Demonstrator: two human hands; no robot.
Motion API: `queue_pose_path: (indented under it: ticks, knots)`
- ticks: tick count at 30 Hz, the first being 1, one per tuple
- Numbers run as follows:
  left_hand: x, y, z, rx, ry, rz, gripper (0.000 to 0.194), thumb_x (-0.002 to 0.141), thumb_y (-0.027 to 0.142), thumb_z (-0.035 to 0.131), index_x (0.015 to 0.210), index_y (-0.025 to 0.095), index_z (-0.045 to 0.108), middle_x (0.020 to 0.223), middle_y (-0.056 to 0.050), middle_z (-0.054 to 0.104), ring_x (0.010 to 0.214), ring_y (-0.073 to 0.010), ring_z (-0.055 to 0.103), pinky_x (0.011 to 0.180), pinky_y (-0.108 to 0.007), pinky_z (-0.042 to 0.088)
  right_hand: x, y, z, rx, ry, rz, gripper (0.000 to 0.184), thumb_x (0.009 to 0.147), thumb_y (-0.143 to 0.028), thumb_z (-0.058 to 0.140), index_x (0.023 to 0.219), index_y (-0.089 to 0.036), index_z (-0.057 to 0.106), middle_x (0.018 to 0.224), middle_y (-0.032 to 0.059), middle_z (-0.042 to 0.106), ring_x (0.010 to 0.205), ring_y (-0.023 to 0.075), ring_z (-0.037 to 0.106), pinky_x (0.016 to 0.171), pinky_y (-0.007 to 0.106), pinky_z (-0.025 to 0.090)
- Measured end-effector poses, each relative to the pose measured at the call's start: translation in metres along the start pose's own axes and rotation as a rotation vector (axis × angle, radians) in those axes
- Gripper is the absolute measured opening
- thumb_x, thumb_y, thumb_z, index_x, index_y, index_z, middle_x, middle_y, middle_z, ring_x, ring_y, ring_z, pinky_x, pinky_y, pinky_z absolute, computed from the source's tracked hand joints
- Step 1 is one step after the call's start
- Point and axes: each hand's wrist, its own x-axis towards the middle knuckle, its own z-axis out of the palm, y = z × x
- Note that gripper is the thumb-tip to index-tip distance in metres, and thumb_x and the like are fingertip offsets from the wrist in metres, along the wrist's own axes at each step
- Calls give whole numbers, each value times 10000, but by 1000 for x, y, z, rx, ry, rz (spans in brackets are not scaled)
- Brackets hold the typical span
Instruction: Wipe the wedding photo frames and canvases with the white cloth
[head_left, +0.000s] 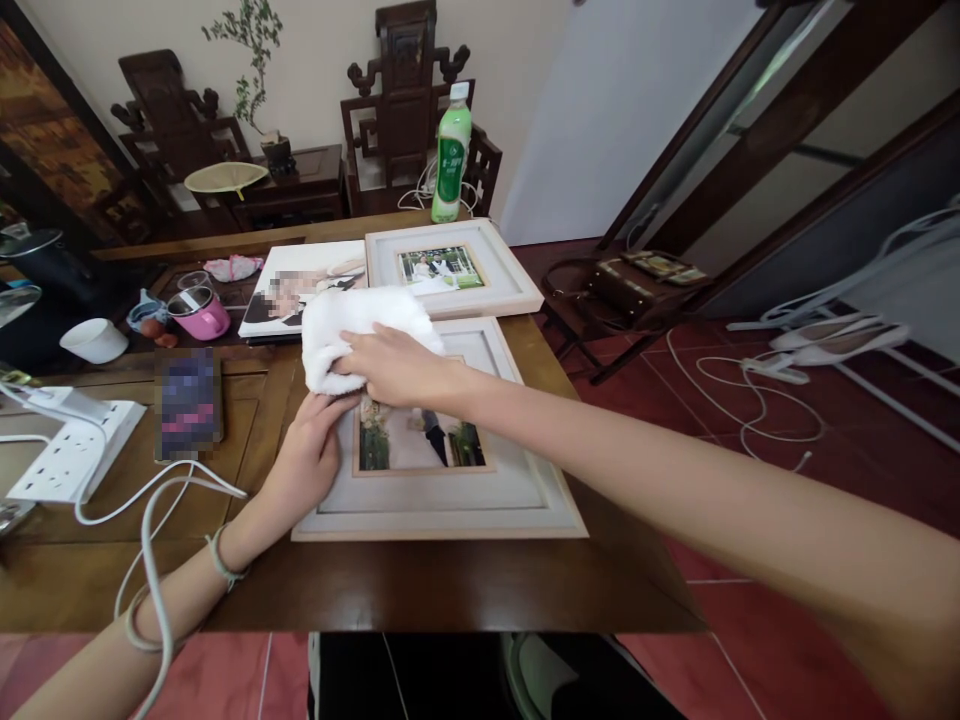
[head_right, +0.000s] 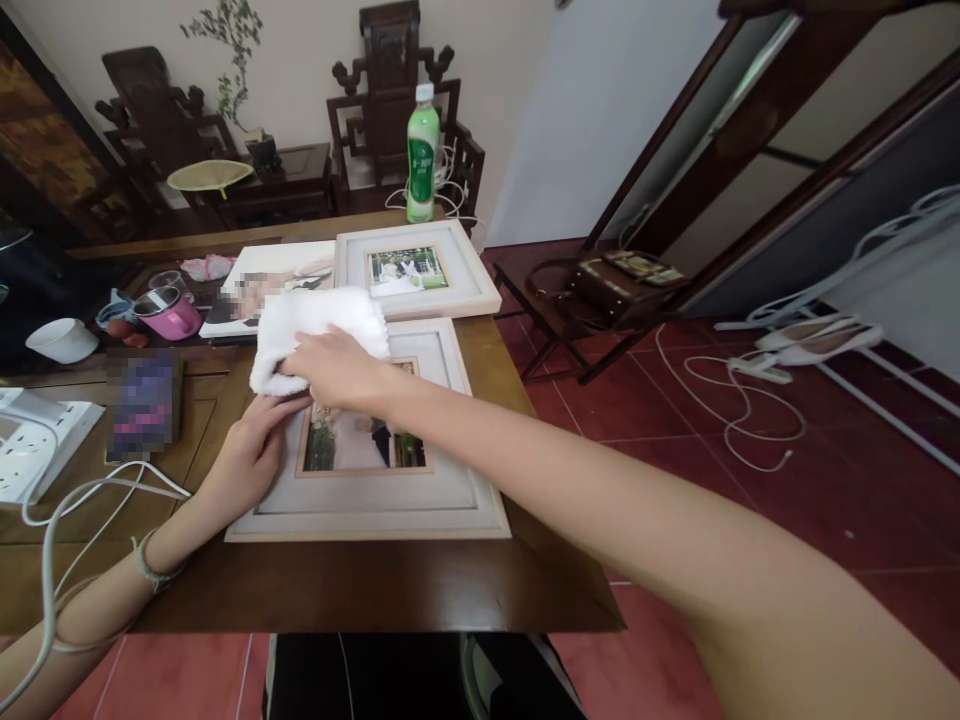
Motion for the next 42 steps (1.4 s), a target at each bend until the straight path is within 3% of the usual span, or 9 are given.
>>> queue_pose_path:
  ticks: [8,14,19,26,29,32,35,37,42]
  knots:
    - [-5,-10,0,-13,7,7,512,836,4,367,1264,165,597,1415,-127,556,1448,-275,357,1176,-548,320,-33,11,-5,-83,-97,175,382,788,22,491,1054,-148,707,1225,160,639,1116,292,594,945,412,387]
    - [-6,-10,0,-3,-1,-5,499,847,-5,369,1265,141,600,1412,-150,561,1447,-277,359,1177,-549,318,-82,32,-14,-147,-161,351,405,747,15,482,1009,-165,732,1135,150,672,878,283,654,736,371,438]
    - [-6,-12,2,15,6,2,501,837,-17,362,1252,124,604,1409,-162,560,1447,-279,357,1174,-551,325,-103,36,-21,-263,-184,411,486,706,62,438,993,-188,740,1144,125,678,894,266,652,749,368,452]
    - [-6,-14,3,14,19,24,506,853,-9,352,1284,139,570,1412,-152,559,1446,-264,363,1175,-543,329,-124,-21,-25,-119,-279,291,464,596,75,472,893,-169,732,1159,149,689,1063,306,638,793,395,490]
    - [-6,-15,4,23,12,32,521,855,-7,351,1306,156,554,1421,-141,553,1447,-264,359,1172,-556,330,-146,-56,-26,74,-178,171,444,566,51,481,842,-207,715,1242,94,677,1121,291,628,860,409,511]
    - [-7,-17,3,31,4,37,532,851,0,363,1319,174,546,1432,-131,543,1450,-267,353,1168,-566,332,-160,-72,-32,220,-26,125,454,596,38,456,833,-261,701,1109,29,725,1017,229,679,809,342,552]
    - [-7,-16,3,39,12,41,517,853,8,364,1309,159,557,1420,-141,551,1444,-274,364,1165,-566,335,-157,-59,-43,116,184,117,527,664,61,395,980,-222,708,1226,80,687,1147,246,637,894,371,561]
    - [-7,-15,3,40,19,43,505,854,10,362,1298,139,565,1409,-156,556,1440,-279,371,1165,-560,340,-148,-38,-48,-59,290,114,532,713,89,362,1026,-172,703,1409,118,570,1321,283,507,1027,456,493]
    - [-6,-14,3,31,10,31,523,843,0,365,1304,151,561,1419,-148,549,1446,-274,361,1169,-564,330,-125,8,-33,-338,136,254,414,766,98,474,989,-139,730,1547,137,400,1442,384,292,1127,590,337]
